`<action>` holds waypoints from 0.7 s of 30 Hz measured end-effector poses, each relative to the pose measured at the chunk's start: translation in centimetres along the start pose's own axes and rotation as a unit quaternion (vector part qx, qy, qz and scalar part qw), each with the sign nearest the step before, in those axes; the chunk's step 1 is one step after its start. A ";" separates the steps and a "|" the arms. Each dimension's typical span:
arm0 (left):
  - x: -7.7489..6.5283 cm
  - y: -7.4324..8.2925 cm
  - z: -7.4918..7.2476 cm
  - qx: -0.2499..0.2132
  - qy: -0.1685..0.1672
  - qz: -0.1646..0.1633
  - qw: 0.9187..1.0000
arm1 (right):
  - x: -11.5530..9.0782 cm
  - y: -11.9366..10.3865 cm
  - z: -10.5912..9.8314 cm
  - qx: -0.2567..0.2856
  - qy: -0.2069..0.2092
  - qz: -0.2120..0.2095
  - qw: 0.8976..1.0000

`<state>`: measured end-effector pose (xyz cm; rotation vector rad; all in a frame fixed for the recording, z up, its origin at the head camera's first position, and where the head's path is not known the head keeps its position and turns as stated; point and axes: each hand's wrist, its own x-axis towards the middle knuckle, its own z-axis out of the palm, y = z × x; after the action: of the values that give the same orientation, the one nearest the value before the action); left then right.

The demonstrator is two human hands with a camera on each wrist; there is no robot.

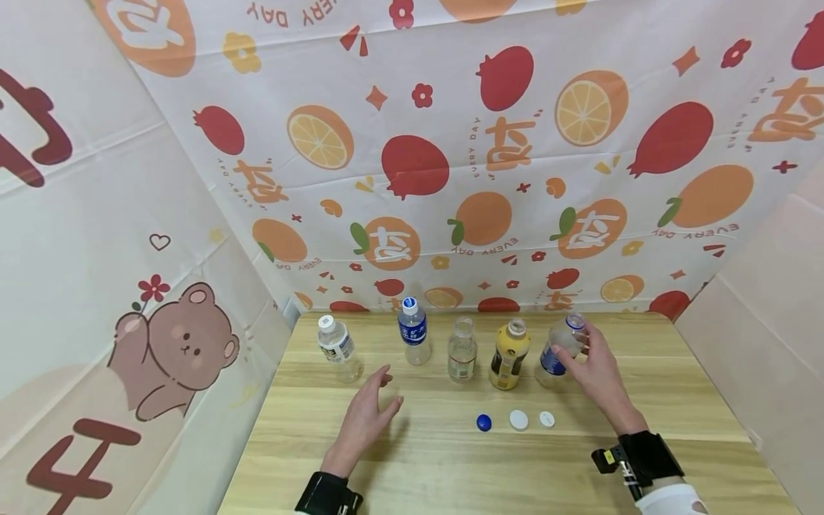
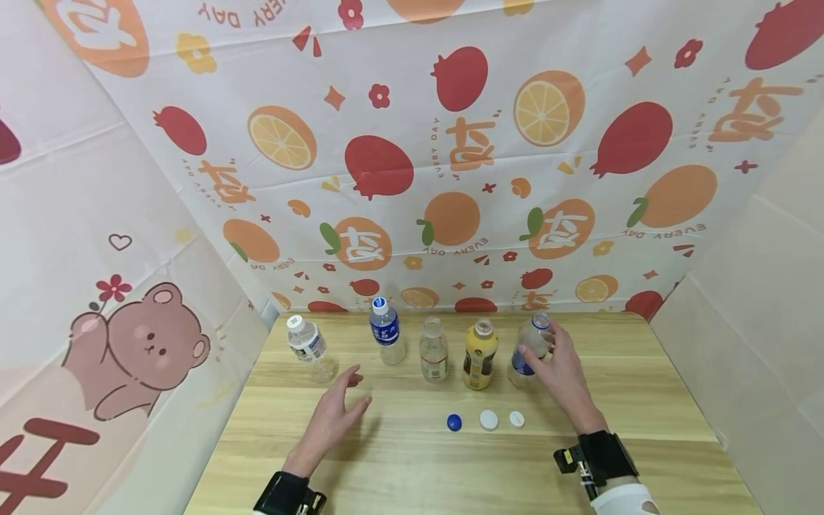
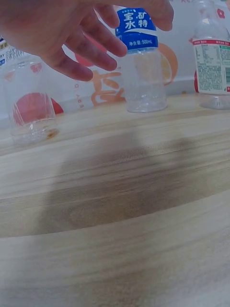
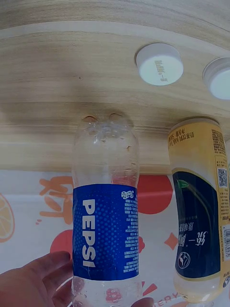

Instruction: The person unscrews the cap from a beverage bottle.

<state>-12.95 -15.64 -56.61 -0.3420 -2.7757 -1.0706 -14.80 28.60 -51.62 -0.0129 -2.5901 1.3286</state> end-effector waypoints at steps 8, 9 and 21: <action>1.8 0.1 0.1 -0.021 0.021 0.003 1.000 | -0.5 0.5 -0.3 0.007 0.019 -0.015 1.000; 2.2 0.3 0.1 -0.023 0.022 0.006 0.999 | -0.6 0.5 -0.5 0.006 0.023 -0.016 1.000; 6.8 1.6 1.1 -0.034 0.049 0.006 0.998 | -3.1 0.7 -1.2 -0.034 0.029 0.001 0.999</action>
<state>-19.11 -12.65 -54.96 -0.3047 -2.6521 -1.1494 -11.58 29.63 -52.12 -0.0636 -2.5860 1.2218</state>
